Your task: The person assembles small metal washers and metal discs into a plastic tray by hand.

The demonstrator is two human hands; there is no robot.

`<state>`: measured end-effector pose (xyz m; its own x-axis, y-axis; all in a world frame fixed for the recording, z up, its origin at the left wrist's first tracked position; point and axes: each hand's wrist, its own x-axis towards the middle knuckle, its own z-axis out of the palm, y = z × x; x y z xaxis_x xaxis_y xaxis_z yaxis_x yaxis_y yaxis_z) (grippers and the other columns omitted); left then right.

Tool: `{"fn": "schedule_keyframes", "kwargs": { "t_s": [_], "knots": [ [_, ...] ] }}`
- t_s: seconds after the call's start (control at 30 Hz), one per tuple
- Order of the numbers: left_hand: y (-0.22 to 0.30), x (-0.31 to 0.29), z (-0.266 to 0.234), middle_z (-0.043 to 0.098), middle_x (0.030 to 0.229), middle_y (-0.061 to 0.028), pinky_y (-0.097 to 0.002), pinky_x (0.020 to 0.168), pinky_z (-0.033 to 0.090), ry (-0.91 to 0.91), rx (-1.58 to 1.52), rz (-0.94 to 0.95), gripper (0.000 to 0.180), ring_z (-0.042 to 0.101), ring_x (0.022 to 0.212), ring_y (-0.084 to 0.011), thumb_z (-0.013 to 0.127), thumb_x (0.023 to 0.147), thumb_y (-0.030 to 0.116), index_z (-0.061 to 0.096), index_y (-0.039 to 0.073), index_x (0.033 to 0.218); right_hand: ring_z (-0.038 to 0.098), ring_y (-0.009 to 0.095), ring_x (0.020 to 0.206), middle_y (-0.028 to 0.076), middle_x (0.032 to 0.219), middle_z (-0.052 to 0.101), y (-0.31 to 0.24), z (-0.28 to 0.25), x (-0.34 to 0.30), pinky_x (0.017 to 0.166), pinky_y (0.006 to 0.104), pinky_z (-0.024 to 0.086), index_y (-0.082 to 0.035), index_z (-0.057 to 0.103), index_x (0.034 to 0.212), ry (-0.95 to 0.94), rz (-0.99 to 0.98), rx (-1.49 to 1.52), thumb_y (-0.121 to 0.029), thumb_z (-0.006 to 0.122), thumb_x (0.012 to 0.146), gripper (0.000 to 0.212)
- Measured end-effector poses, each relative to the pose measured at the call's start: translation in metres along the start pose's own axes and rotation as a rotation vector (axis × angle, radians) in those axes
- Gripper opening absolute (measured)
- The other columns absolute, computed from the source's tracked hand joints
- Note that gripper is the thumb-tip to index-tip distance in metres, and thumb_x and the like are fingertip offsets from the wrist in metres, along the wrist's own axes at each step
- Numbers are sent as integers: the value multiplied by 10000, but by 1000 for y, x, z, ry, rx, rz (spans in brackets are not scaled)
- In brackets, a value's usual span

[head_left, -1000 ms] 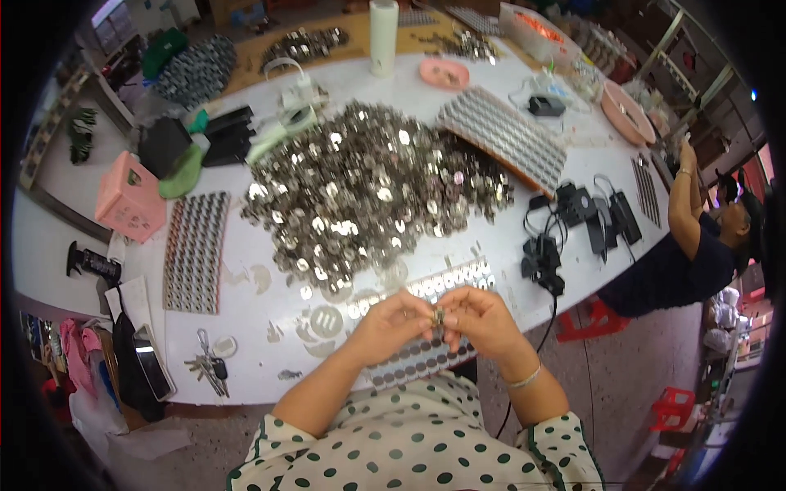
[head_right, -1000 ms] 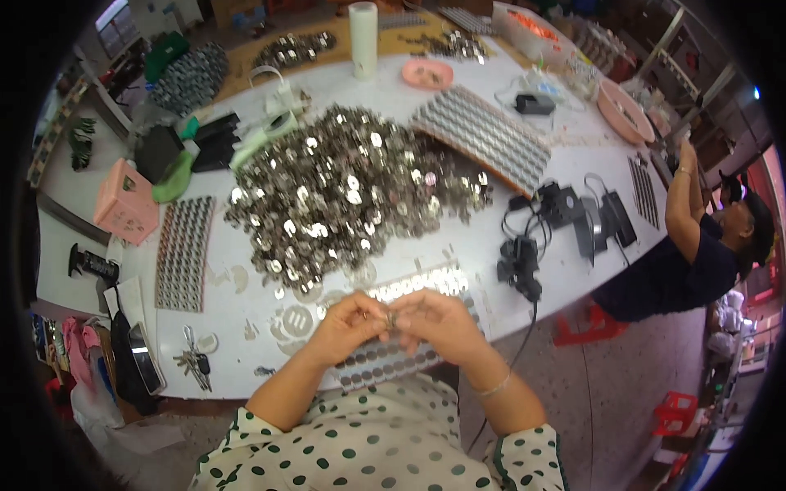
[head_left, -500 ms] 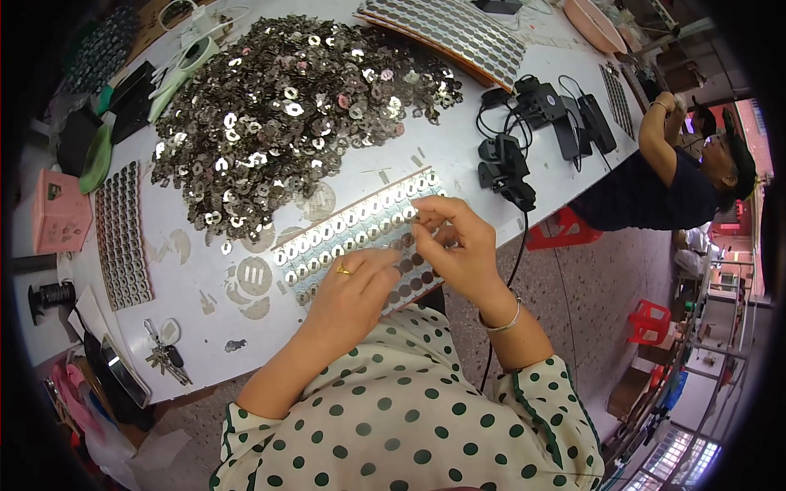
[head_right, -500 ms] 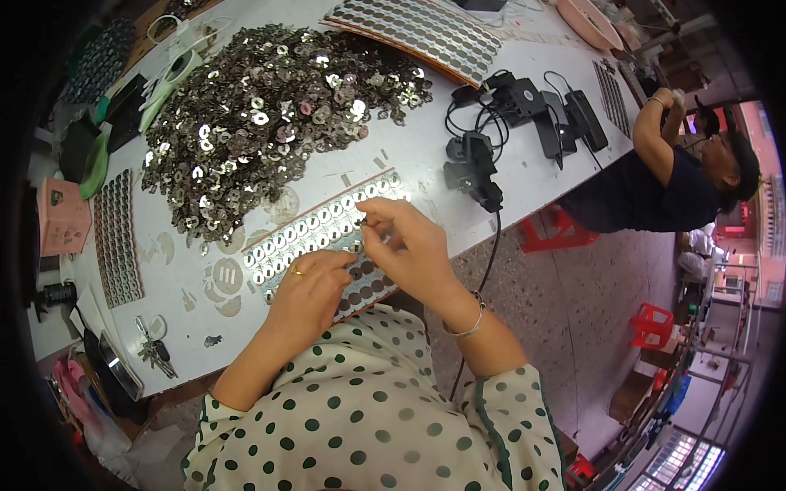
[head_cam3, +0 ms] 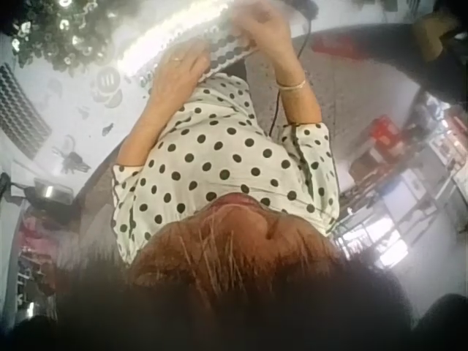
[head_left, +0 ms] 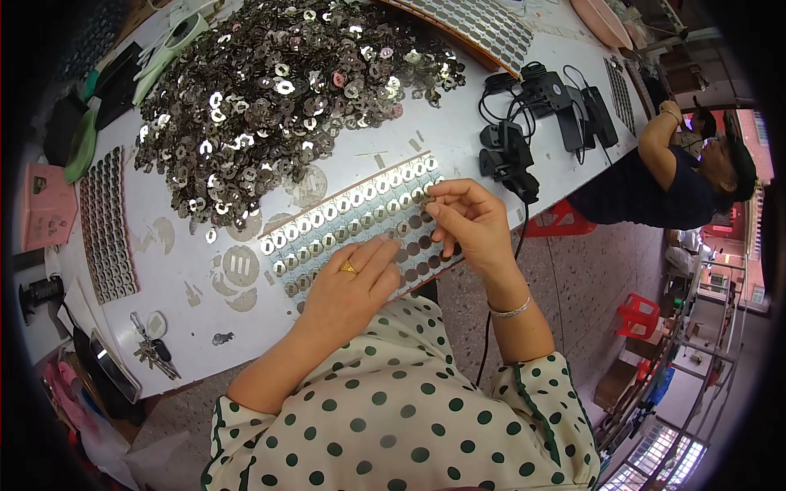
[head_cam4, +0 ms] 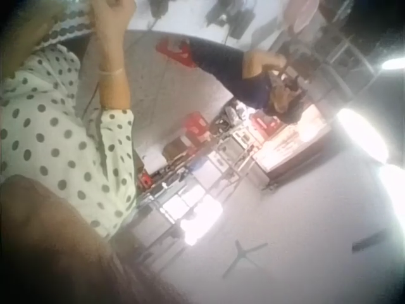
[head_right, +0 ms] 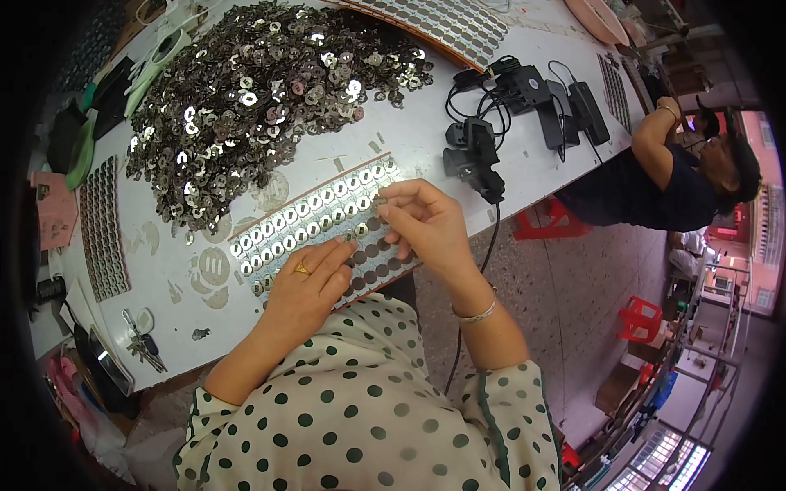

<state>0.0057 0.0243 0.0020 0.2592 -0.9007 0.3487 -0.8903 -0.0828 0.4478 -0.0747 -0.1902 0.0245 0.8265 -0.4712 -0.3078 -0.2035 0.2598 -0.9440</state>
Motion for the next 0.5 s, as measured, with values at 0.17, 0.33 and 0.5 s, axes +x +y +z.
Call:
{"fn": "schedule_keyframes", "kwargs": {
  "t_s": [0.17, 0.33, 0.5],
  "knots": [
    [-1, -2, 2, 598, 1312, -131, -401, 1008, 457, 6, 22, -2, 193, 571, 1248, -271, 646, 801, 103, 581, 56, 976, 603, 41, 592, 24, 850, 684, -4, -10, 6, 438, 163, 466, 14, 686, 1068, -99, 67, -249, -16, 715, 915, 159],
    [1, -1, 2, 592, 1332, -137, -400, 1013, 449, -13, 41, 1, 200, 569, 1248, -275, 653, 808, 123, 575, 58, 981, 572, 32, 595, -6, 736, 653, -10, -9, 7, 458, 206, 463, -36, 715, 1010, -206, 64, -543, -70, 731, 895, 121],
    [6, -2, 8, 591, 1339, -141, -400, 1014, 448, 17, 94, -22, 205, 571, 1240, -270, 662, 811, 146, 576, 62, 978, 570, 48, 577, 13, 739, 640, -7, -8, 7, 472, 219, 463, -32, 706, 1005, -254, -37, -647, -64, 745, 875, 140]
  ]
}}
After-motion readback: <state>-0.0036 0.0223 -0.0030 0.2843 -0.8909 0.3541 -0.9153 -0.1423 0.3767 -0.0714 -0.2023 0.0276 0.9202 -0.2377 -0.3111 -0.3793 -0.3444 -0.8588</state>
